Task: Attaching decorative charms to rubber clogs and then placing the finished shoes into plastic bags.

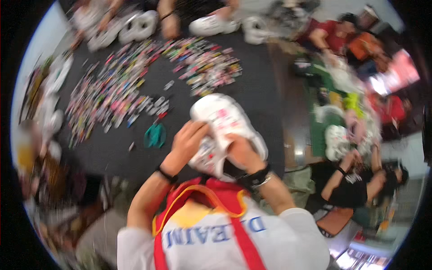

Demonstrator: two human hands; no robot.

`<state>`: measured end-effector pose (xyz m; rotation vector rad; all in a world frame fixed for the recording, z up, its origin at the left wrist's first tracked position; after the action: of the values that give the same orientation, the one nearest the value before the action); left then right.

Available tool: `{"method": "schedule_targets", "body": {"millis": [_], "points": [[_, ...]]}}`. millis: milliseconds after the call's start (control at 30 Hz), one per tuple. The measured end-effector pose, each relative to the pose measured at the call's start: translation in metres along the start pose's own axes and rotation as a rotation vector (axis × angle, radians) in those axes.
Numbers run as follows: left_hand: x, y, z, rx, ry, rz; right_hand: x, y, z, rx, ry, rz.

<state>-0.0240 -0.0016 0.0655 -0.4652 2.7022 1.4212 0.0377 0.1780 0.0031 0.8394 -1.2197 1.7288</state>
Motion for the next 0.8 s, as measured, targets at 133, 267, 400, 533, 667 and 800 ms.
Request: {"method": "schedule_targets", "body": {"millis": [133, 267, 400, 533, 667, 800], "points": [[0.007, 0.002, -0.003, 0.084, 0.079, 0.097, 0.001, 0.014, 0.014, 0.184, 0.199, 0.151], [0.004, 0.001, -0.004, 0.150, 0.119, 0.182, 0.024, 0.004, 0.037, 0.073, 0.363, 0.258], [0.001, 0.010, 0.010, 0.137, 0.088, 0.180, 0.030, -0.007, 0.029, -0.009, 0.395, 0.296], [0.001, 0.007, 0.011, 0.275, -0.010, 0.118, 0.037, -0.013, 0.034, -0.031, 0.490, 0.324], [0.000, -0.002, 0.010, 0.358, -0.083, 0.084, 0.021, 0.001, 0.024, -0.005, 0.573, 0.307], [-0.010, -0.003, 0.011, 0.438, 0.050, 0.081, -0.010, 0.020, 0.003, 0.177, 0.629, 0.264]]}}
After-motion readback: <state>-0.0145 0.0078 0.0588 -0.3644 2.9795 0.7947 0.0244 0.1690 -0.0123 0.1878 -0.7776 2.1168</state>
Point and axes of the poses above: each hand's wrist, its own y-axis towards the middle knuckle, its own z-axis out of the palm, x = y × z, the point moved 1 cm from there along y, towards the middle knuckle, and after that the axes turned 15 degrees about z, right-handed, at the moved point
